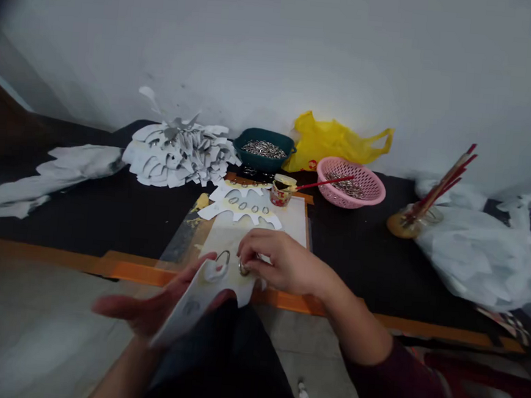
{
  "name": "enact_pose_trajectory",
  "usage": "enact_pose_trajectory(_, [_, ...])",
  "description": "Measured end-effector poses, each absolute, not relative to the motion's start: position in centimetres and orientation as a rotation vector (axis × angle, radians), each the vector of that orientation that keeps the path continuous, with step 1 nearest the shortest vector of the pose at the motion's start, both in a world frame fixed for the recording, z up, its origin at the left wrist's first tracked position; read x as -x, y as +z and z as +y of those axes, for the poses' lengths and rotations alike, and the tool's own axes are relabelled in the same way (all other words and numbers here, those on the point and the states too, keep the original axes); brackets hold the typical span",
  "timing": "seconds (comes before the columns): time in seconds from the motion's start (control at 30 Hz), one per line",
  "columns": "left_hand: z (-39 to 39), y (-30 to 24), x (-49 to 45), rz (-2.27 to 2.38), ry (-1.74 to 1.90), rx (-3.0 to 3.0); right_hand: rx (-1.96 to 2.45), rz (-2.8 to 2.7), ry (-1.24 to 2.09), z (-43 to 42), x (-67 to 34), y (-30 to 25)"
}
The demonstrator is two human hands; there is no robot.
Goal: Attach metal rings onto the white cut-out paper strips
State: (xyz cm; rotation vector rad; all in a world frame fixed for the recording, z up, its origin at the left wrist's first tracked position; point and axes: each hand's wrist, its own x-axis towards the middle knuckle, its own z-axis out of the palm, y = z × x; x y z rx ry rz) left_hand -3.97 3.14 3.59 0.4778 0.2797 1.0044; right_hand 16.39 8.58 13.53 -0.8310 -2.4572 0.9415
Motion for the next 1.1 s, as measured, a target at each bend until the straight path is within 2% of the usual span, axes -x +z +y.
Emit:
enact_pose_trajectory(0.13, [5.9,5.6,5.0,0.394,0.803,-0.684,0.817,-2.679,0.746,8.4,-16.0,14.5])
enact_pose_trajectory(0.27, [8.5,5.0,3.0,0.809,0.708,-0.995,0.927,-2.634,0.517,8.8,-15.0,9.5])
enact_pose_trajectory(0.43, [8.7,2.8,1.4,0.928,0.691,-0.692,0.929,-2.244,0.328,8.0,-15.2,3.3])
enact_pose_trajectory(0.6, [7.9,2.7,1.1,0.885,0.666,-0.428,0.967,-2.169,0.198,6.2,-16.2,0.3])
enact_pose_trajectory(0.87, [7.2,3.4,-0.1,0.852,0.744,-0.350,1.085,-2.060,0.316,5.5,-16.5,-0.9])
enact_pose_trajectory(1.1, [6.6,2.8,-0.2,0.897,0.809,-0.423,0.946,-2.188,0.072,5.7,-16.5,-0.4])
